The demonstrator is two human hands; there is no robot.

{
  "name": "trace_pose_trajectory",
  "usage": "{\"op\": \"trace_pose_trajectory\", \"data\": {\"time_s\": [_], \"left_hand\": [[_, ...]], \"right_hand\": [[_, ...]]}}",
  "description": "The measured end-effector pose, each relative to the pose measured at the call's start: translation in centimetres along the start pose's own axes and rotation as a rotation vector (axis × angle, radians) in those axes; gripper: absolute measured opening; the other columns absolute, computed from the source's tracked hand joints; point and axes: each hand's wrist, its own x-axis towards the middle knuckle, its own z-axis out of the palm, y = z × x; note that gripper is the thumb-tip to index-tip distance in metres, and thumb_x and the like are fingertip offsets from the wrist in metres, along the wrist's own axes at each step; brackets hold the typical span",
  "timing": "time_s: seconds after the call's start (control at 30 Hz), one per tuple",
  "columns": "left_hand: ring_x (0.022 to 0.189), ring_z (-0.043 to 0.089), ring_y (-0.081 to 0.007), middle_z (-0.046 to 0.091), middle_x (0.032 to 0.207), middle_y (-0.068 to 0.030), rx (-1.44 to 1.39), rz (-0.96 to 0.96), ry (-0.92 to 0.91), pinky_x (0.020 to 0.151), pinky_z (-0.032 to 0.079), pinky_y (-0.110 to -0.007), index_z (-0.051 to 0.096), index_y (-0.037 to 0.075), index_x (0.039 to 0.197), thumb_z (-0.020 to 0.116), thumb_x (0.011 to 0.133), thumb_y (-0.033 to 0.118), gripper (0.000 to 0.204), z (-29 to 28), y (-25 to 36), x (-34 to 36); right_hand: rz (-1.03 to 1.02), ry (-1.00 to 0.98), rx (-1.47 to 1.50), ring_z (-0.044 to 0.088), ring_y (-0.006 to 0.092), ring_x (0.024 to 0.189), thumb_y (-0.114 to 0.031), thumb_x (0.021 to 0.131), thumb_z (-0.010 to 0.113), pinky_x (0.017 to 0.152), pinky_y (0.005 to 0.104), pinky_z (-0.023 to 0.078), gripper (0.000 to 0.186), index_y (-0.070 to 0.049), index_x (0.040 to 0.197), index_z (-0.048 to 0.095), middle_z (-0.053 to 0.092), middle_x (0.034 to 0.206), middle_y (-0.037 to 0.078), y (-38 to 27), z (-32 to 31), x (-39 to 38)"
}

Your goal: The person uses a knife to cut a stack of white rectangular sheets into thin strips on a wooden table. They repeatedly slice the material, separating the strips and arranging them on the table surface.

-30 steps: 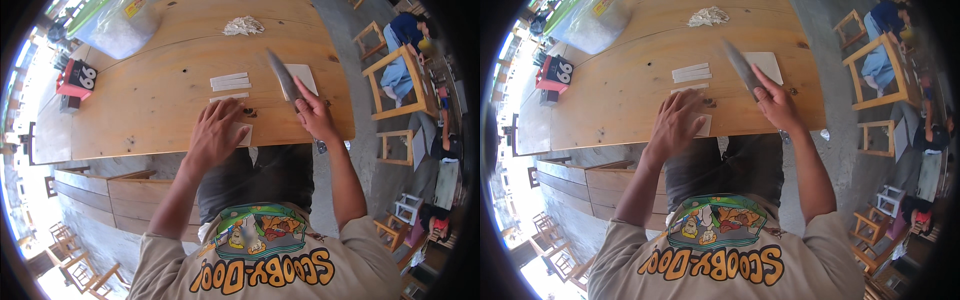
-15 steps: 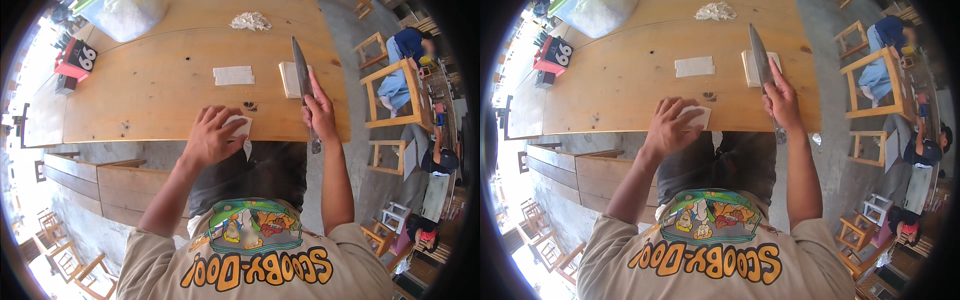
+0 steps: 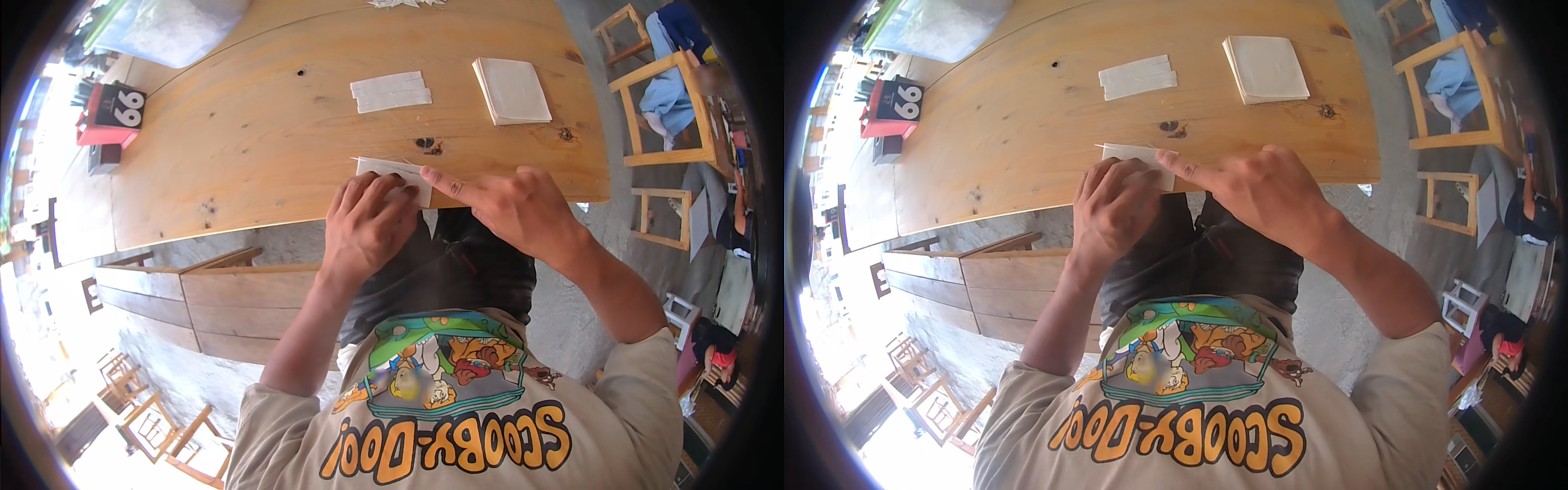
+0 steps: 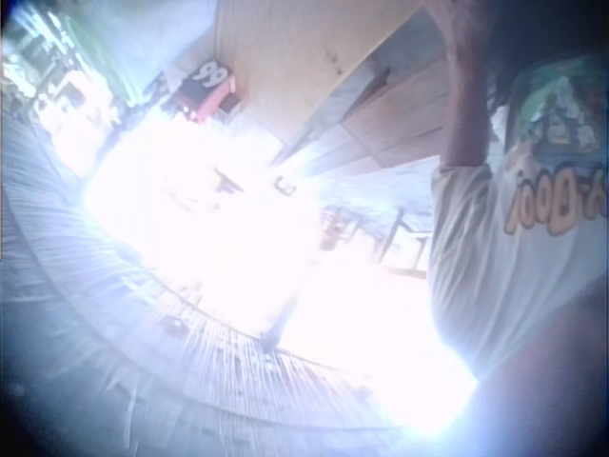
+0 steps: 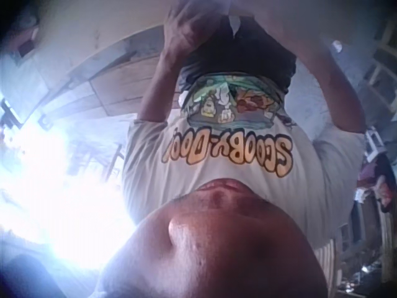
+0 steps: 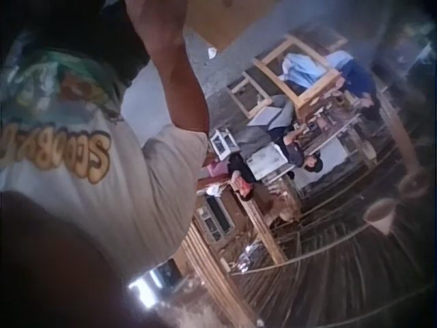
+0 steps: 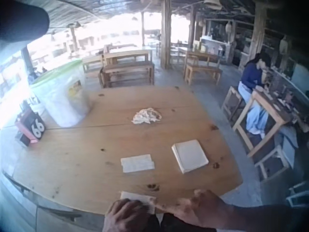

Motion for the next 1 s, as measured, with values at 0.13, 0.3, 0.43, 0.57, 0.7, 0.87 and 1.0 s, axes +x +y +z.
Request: {"op": "trace_pose_trajectory", "data": {"time_s": [0.13, 0.3, 0.43, 0.57, 0.7, 0.87, 1.0], "left_hand": [[0.119, 0.075, -0.0308, 0.078, 0.123, -0.0022, 0.030, -0.011, 0.024, 0.108, 0.063, -0.051, 0.085, 0.015, 0.115, 0.098, 0.086, 0.013, 0.032, 0.7, -0.1, 0.2], [0.114, 0.077, -0.0297, 0.078, 0.116, -0.0012, 0.059, -0.006, 0.096, 0.107, 0.064, -0.052, 0.086, 0.016, 0.109, 0.098, 0.082, 0.013, 0.030, 1.3, 0.0, 0.4], [0.112, 0.077, -0.0288, 0.079, 0.115, -0.0009, 0.057, -0.015, 0.095, 0.106, 0.065, -0.051, 0.087, 0.016, 0.108, 0.098, 0.081, 0.012, 0.030, 1.4, -0.1, 0.3], [0.111, 0.078, -0.0283, 0.080, 0.115, -0.0007, 0.050, -0.019, 0.106, 0.105, 0.065, -0.051, 0.088, 0.016, 0.109, 0.098, 0.080, 0.012, 0.031, 1.6, -0.2, 0.4], [0.110, 0.078, -0.0280, 0.080, 0.114, -0.0003, 0.044, -0.031, 0.109, 0.104, 0.065, -0.051, 0.088, 0.017, 0.109, 0.099, 0.080, 0.011, 0.031, 1.6, -0.1, 0.5], [0.110, 0.079, -0.0275, 0.081, 0.114, 0.0003, 0.060, -0.040, 0.110, 0.104, 0.066, -0.050, 0.089, 0.018, 0.109, 0.099, 0.080, 0.012, 0.031, 1.6, 0.0, 0.5], [0.110, 0.079, -0.0271, 0.081, 0.114, 0.0010, 0.053, -0.044, 0.113, 0.104, 0.066, -0.050, 0.090, 0.018, 0.109, 0.099, 0.081, 0.012, 0.031, 1.5, 0.1, 0.5]], "right_hand": [[-0.041, -0.081, -0.123, 0.071, 0.0143, 0.066, -0.017, 0.106, 0.077, 0.063, 0.0366, 0.061, 0.084, -0.043, 0.183, 0.055, 0.073, 0.082, -0.003, 0.1, -0.3, 0.2], [-0.081, -0.158, -0.177, 0.072, 0.0103, 0.066, -0.021, 0.112, 0.071, 0.069, 0.0316, 0.056, 0.082, -0.048, 0.185, 0.048, 0.074, 0.078, -0.006, 0.9, -1.1, 0.6], [-0.093, -0.174, -0.165, 0.071, 0.0099, 0.067, -0.024, 0.113, 0.071, 0.069, 0.0311, 0.053, 0.080, -0.050, 0.185, 0.048, 0.073, 0.078, -0.006, 1.5, -1.3, 0.8], [-0.095, -0.163, -0.121, 0.071, 0.0096, 0.070, -0.026, 0.114, 0.071, 0.069, 0.0327, 0.052, 0.075, -0.050, 0.183, 0.052, 0.072, 0.079, -0.006, 1.5, -1.4, 0.9], [-0.080, -0.178, -0.113, 0.069, 0.0094, 0.071, -0.028, 0.114, 0.071, 0.069, 0.0333, 0.051, 0.074, -0.050, 0.182, 0.054, 0.070, 0.079, -0.007, 1.2, -1.8, 0.7], [-0.083, -0.188, -0.100, 0.066, 0.0089, 0.069, -0.029, 0.113, 0.072, 0.068, 0.0326, 0.050, 0.074, -0.049, 0.182, 0.053, 0.068, 0.079, -0.007, 1.2, -1.7, 0.8], [-0.077, -0.173, -0.071, 0.066, 0.0086, 0.067, -0.028, 0.113, 0.073, 0.068, 0.0324, 0.050, 0.074, -0.048, 0.182, 0.054, 0.068, 0.078, -0.007, 1.2, -1.5, 0.9]]}}
